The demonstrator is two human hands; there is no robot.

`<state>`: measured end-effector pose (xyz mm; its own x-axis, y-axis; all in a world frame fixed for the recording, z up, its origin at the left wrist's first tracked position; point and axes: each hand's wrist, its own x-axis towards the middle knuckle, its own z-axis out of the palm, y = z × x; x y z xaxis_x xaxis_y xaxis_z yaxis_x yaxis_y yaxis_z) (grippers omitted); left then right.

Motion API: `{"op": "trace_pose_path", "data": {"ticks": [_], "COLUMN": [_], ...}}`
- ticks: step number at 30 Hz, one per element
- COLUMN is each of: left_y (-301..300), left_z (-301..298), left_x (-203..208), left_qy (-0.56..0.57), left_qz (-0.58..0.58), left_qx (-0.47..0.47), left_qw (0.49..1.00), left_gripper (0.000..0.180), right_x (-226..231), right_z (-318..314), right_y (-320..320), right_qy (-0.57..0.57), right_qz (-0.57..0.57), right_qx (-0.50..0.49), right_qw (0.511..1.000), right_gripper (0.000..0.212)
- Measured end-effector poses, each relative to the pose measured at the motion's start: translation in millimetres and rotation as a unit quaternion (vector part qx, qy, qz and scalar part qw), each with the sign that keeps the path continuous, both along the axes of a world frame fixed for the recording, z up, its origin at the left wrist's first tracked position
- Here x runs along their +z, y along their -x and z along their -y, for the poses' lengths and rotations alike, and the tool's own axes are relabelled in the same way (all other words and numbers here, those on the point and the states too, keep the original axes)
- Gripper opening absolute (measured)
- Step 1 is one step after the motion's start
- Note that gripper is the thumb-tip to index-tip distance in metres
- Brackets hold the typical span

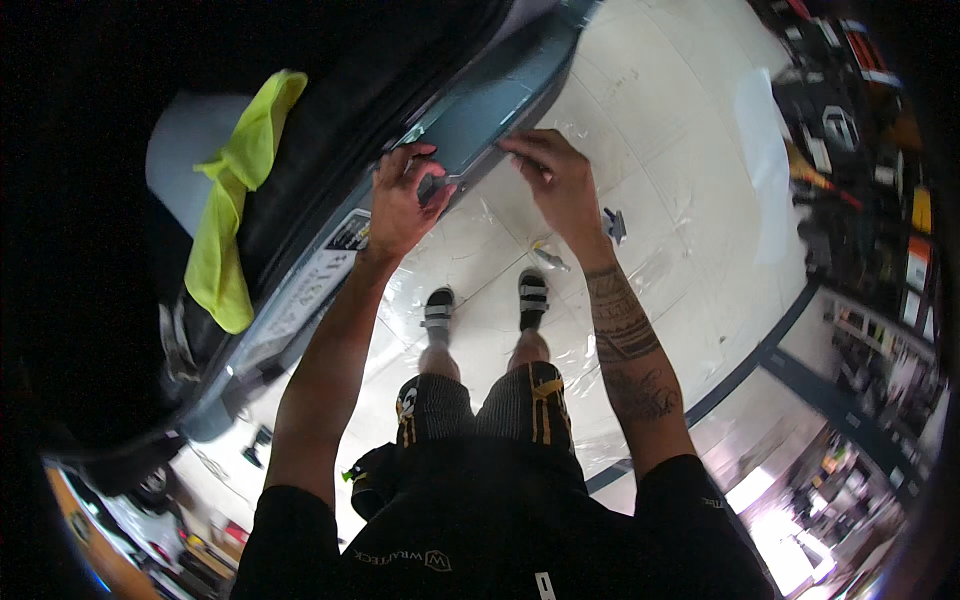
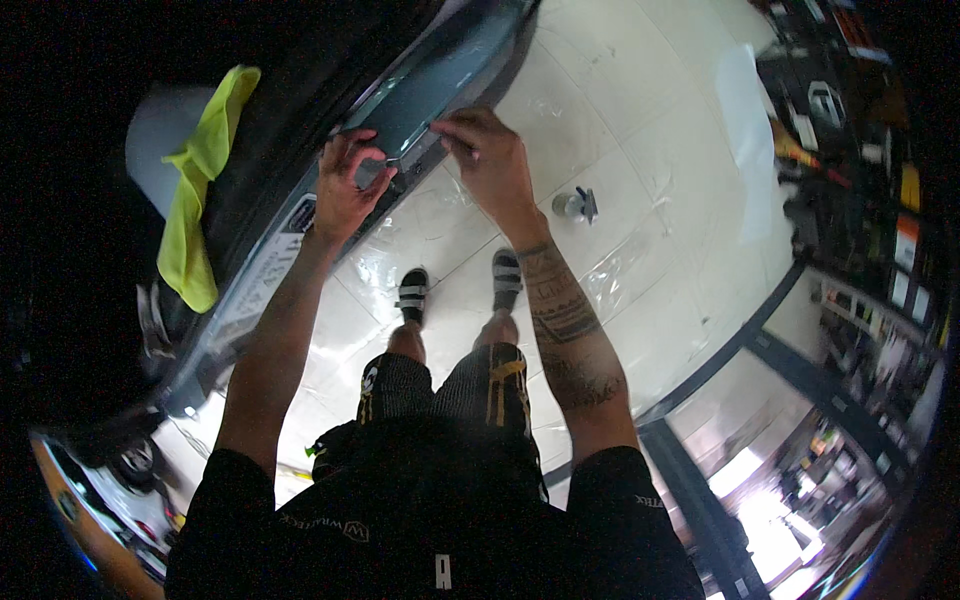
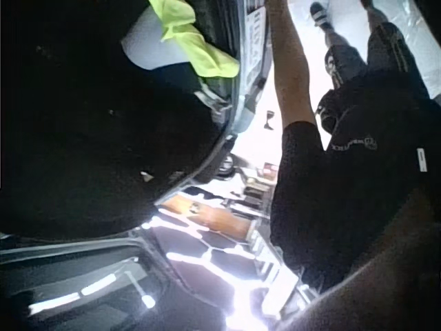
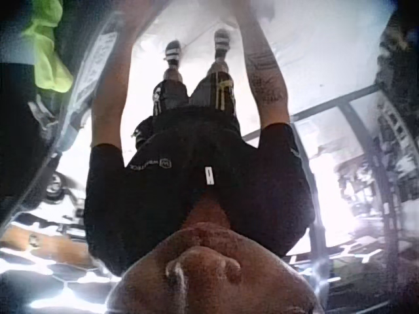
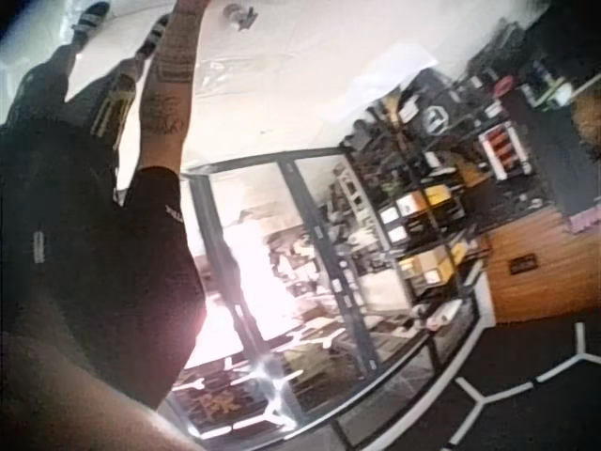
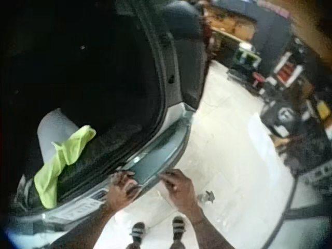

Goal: The person applies a transparent protective film to the rear bumper of a dark grey car. They use a spray bottle to wet the surface and a squeegee to smooth the film, removing air bubbles and excess liquid. The person also uses a knife to trim the film edges and a cloth to wipe the surface.

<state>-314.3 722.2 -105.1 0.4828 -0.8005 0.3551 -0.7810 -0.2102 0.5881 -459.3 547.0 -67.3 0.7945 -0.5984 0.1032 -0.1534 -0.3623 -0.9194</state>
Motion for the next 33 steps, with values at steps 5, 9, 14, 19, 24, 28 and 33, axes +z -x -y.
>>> {"op": "trace_pose_path", "data": {"ticks": [5, 9, 14, 19, 24, 28, 33], "left_y": [45.5, 116.5, 188.4, 91.2, 32.1, 18.0, 13.3], "left_z": [-52.8, -168.1, -439.2, -578.2, -580.9, -579.9, -582.4], "left_x": [-10.4, -44.6, -124.2, -39.5, -3.9, -7.8, -11.3], "left_qy": [0.002, -0.067, 0.021, 0.111, 0.143, 0.247, 0.191], "left_qz": [-0.043, -0.151, -0.227, -0.237, -0.200, -0.242, -0.150], "left_qx": [0.142, 0.310, 0.655, 0.709, 0.578, 0.567, 0.603], "left_qw": [0.989, 0.936, 0.721, 0.655, 0.778, 0.748, 0.759], "left_gripper": [0.038, 0.040, 0.022, 0.024, 0.024, 0.026, 0.029], "right_x": [-5.4, 12.4, -8.8, -131.9, -160.5, -136.9, -110.6], "right_z": [9.8, 13.6, 25.2, 34.5, -137.3, -222.4, -253.5], "right_y": [-17.7, -23.0, 3.5, 150.0, 186.3, 174.0, 158.6], "right_qy": [0.155, 0.303, -0.051, -0.032, 0.065, -0.044, -0.066], "right_qz": [0.042, -0.004, -0.066, -0.277, -0.417, -0.522, -0.511], "right_qx": [0.179, 0.196, 0.033, 0.107, 0.202, 0.123, 0.094], "right_qw": [0.971, 0.933, 0.996, 0.954, 0.884, 0.843, 0.852], "right_gripper": [0.048, 0.029, 0.040, 0.021, 0.017, 0.018, 0.020]}}
